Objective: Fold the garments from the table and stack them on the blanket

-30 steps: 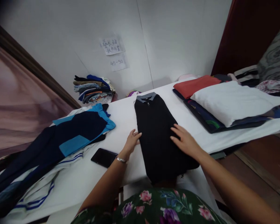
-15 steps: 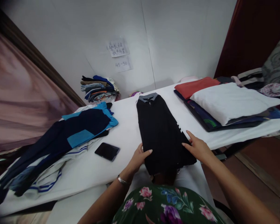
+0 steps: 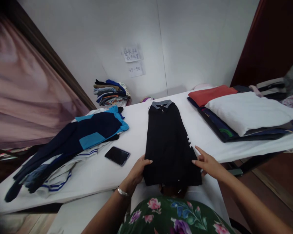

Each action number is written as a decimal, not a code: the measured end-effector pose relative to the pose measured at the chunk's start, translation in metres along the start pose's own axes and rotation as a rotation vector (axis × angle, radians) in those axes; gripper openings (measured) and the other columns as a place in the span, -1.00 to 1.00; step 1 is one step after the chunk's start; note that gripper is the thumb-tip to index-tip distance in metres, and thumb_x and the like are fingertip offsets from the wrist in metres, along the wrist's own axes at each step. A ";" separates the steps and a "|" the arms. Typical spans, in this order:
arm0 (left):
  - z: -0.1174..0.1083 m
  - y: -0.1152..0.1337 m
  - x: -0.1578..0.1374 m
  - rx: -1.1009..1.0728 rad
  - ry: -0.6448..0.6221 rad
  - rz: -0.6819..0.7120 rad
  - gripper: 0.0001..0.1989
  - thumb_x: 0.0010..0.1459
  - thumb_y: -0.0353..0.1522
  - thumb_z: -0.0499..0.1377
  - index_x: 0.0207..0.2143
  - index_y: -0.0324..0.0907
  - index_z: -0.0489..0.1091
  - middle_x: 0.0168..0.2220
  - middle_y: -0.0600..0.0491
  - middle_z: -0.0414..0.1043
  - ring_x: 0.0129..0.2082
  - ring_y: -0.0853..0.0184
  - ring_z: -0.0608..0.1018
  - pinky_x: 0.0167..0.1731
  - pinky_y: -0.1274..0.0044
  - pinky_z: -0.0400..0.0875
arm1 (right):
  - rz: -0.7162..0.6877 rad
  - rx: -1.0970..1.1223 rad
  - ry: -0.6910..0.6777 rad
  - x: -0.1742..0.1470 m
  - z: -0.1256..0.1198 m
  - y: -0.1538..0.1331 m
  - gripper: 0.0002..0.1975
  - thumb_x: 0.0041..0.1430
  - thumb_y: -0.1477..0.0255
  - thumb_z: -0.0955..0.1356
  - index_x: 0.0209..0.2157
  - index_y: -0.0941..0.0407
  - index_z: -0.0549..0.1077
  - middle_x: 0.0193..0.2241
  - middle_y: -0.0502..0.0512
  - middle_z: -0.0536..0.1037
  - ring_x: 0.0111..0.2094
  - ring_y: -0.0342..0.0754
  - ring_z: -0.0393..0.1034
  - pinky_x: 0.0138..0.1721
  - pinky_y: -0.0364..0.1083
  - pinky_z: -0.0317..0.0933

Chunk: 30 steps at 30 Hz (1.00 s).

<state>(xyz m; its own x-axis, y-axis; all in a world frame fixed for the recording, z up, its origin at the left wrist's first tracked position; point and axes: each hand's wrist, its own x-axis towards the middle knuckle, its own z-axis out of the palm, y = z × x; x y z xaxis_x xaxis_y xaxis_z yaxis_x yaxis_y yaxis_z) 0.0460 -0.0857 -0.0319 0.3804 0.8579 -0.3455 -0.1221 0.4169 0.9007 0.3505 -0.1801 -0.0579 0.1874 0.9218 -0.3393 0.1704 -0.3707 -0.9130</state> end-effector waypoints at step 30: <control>-0.177 0.122 -0.078 0.273 0.147 -0.265 -0.30 -0.21 -0.45 0.24 0.10 -0.09 0.31 -0.32 0.10 0.55 -0.34 0.22 0.59 -0.36 0.50 0.47 | -0.177 0.082 -0.055 0.104 0.043 -0.072 -0.14 -0.04 0.32 0.45 0.29 0.12 0.14 -0.17 0.19 0.52 -0.24 -0.01 0.46 -0.41 -0.12 0.41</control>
<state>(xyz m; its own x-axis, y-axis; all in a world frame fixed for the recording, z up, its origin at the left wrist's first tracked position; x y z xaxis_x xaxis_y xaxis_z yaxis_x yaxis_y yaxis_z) -0.1611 -0.0481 0.0587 0.2282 0.7738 -0.5909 0.2177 0.5510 0.8056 0.3159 -0.0524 -0.0377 0.1085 0.9773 -0.1818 0.1164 -0.1941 -0.9740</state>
